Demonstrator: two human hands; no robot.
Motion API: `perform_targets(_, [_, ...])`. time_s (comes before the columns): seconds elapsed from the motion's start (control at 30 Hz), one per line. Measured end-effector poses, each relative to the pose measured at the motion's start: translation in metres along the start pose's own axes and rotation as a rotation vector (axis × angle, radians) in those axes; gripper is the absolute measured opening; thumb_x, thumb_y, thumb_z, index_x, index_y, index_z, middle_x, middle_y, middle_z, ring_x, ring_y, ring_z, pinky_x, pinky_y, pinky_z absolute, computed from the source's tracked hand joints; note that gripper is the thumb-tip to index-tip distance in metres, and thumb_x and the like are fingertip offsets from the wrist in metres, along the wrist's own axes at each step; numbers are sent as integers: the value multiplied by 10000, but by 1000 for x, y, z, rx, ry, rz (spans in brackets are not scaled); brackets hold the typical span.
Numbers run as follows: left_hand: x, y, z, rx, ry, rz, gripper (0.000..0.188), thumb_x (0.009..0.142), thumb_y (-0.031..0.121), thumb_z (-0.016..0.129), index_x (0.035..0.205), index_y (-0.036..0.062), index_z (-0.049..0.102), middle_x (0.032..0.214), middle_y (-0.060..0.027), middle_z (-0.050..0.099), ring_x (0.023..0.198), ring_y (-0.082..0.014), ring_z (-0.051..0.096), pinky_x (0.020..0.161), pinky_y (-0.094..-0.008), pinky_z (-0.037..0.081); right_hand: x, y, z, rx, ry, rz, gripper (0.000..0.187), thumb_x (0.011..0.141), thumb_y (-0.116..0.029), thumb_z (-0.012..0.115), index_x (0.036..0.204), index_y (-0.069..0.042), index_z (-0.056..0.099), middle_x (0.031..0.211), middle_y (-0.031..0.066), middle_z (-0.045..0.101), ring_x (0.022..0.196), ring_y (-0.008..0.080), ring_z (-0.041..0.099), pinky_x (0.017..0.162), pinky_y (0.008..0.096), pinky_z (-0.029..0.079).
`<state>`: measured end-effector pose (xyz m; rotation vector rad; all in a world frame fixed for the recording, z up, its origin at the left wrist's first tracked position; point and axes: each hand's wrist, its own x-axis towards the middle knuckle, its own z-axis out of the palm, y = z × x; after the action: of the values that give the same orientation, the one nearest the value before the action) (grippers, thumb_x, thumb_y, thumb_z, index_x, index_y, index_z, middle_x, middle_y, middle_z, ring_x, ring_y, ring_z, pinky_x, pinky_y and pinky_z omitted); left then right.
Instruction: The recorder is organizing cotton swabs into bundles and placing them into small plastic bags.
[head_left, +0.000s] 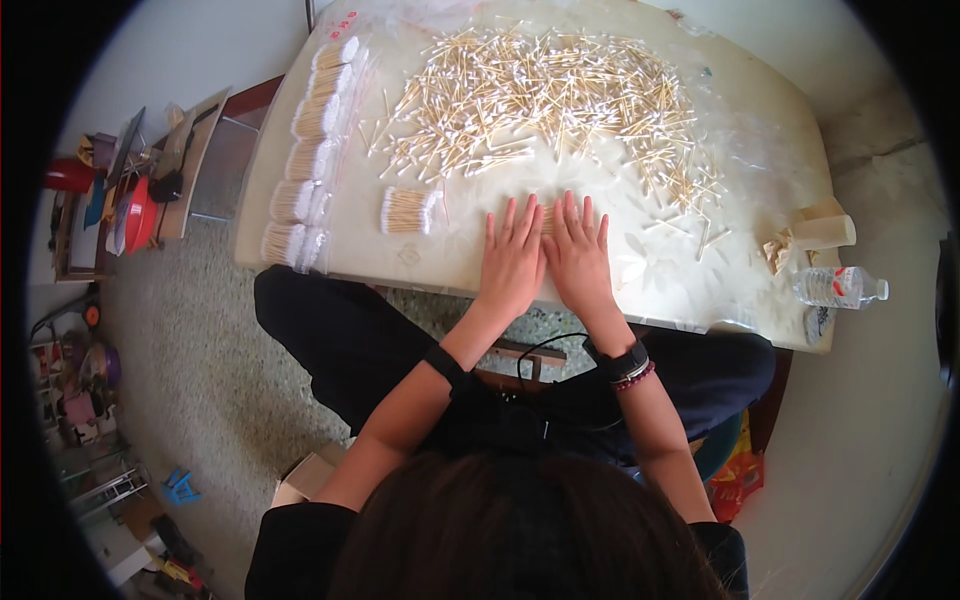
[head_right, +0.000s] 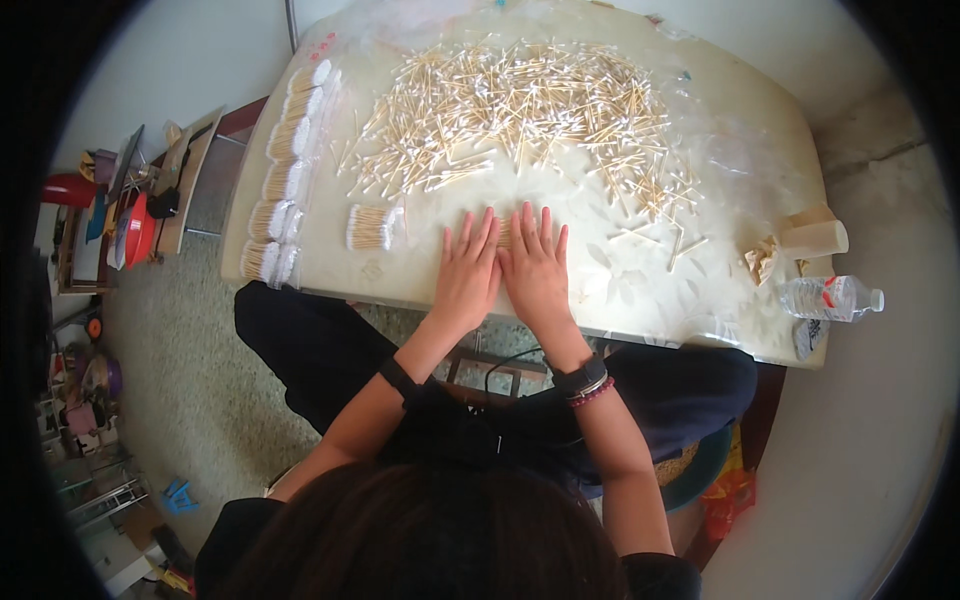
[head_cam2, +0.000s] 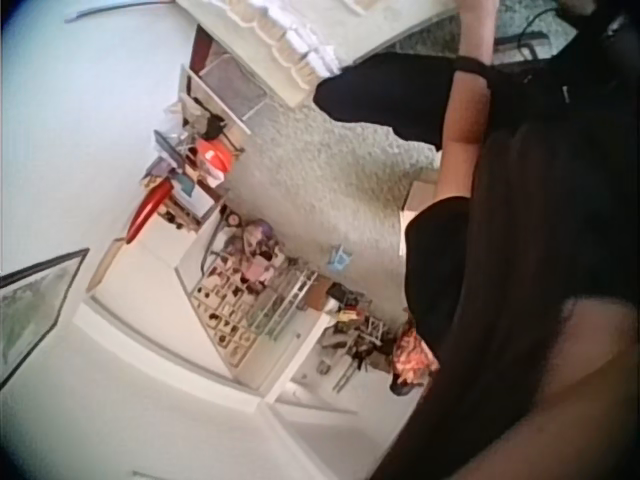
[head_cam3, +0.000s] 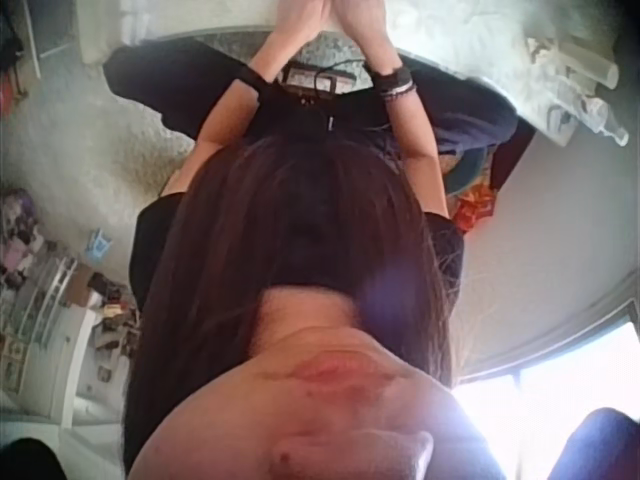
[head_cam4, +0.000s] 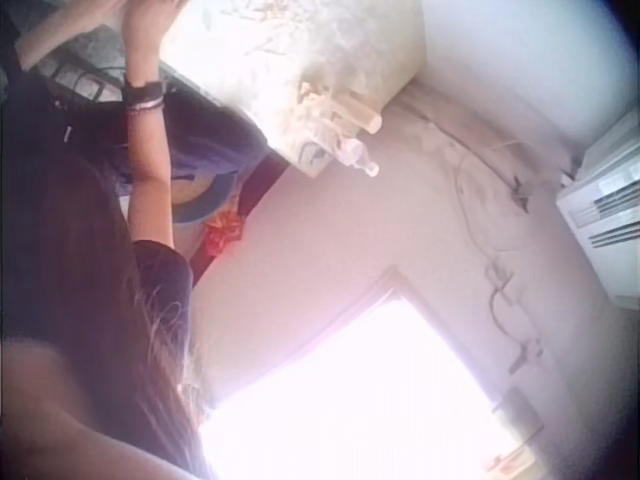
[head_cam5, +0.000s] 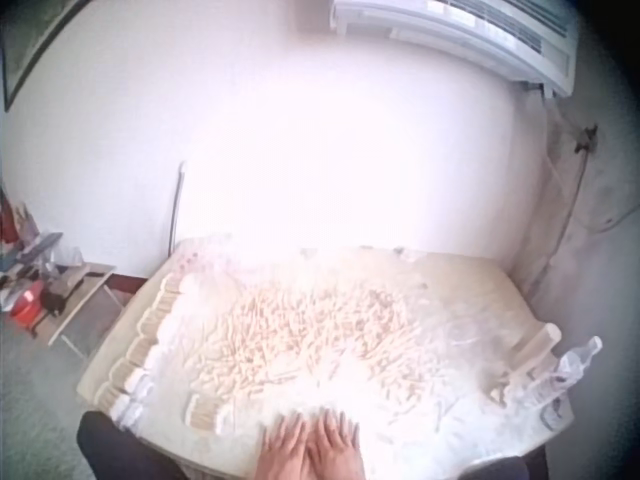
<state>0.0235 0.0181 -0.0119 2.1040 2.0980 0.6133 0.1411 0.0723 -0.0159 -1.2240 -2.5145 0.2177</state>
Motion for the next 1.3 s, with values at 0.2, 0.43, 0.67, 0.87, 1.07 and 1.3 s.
perform_targets(0.2, [11, -5, 1, 31, 14, -49, 514, 907, 163, 446, 1375, -19, 336, 1485, -157, 229, 1377, -344, 192, 1100, -535, 133, 7, 1, 4, -28, 26, 1, 491, 925, -254, 465, 1348, -13, 402, 1439, 159, 334, 1365, 329, 243, 1099, 508, 177])
perform_targets(0.43, [13, -9, 3, -332, 97, -91, 483, 950, 183, 396, 1376, -31, 319, 1464, -170, 274, 1363, -343, 236, 1116, -466, 145, 10, 9, -3, 290, 60, 51, 465, 910, -129, 480, 1344, 11, 390, 1384, 219, 384, 1303, 323, 364, 1071, 432, 288])
perform_targets(0.67, [39, -9, 2, -1483, 467, -437, 500, 993, 306, 287, 1369, -25, 279, 1387, -197, 383, 1332, -271, 319, 1112, -369, 226, 32, 12, -7, 1475, 344, 491, 423, 978, -122, 373, 1385, -25, 307, 1317, 230, 448, 1239, 270, 441, 1031, 345, 355])
perform_targets(0.87, [39, -2, 14, -1478, 446, -431, 548, 995, 366, 253, 1388, -12, 203, 1381, -217, 380, 1340, -274, 302, 1126, -370, 185, 30, -3, 3, 1423, 373, 441, 471, 981, -119, 360, 1422, -49, 210, 1323, 231, 439, 1251, 277, 418, 1069, 358, 306])
perform_targets(1.07, [36, -1, 11, -1496, 430, -442, 539, 998, 377, 238, 1385, 2, 213, 1377, -223, 382, 1336, -270, 308, 1122, -371, 190, 22, -9, 2, 1535, 420, 492, 481, 989, -140, 357, 1433, -60, 190, 1337, 226, 422, 1267, 271, 395, 1059, 358, 308])
perform_targets(1.3, [27, 4, 10, -1464, 458, -437, 542, 997, 381, 250, 1381, 0, 225, 1377, -211, 387, 1332, -267, 314, 1122, -376, 182, 12, -24, 0, 1451, 392, 473, 488, 997, -192, 327, 1439, -65, 165, 1377, 233, 365, 1305, 281, 339, 1111, 373, 243])
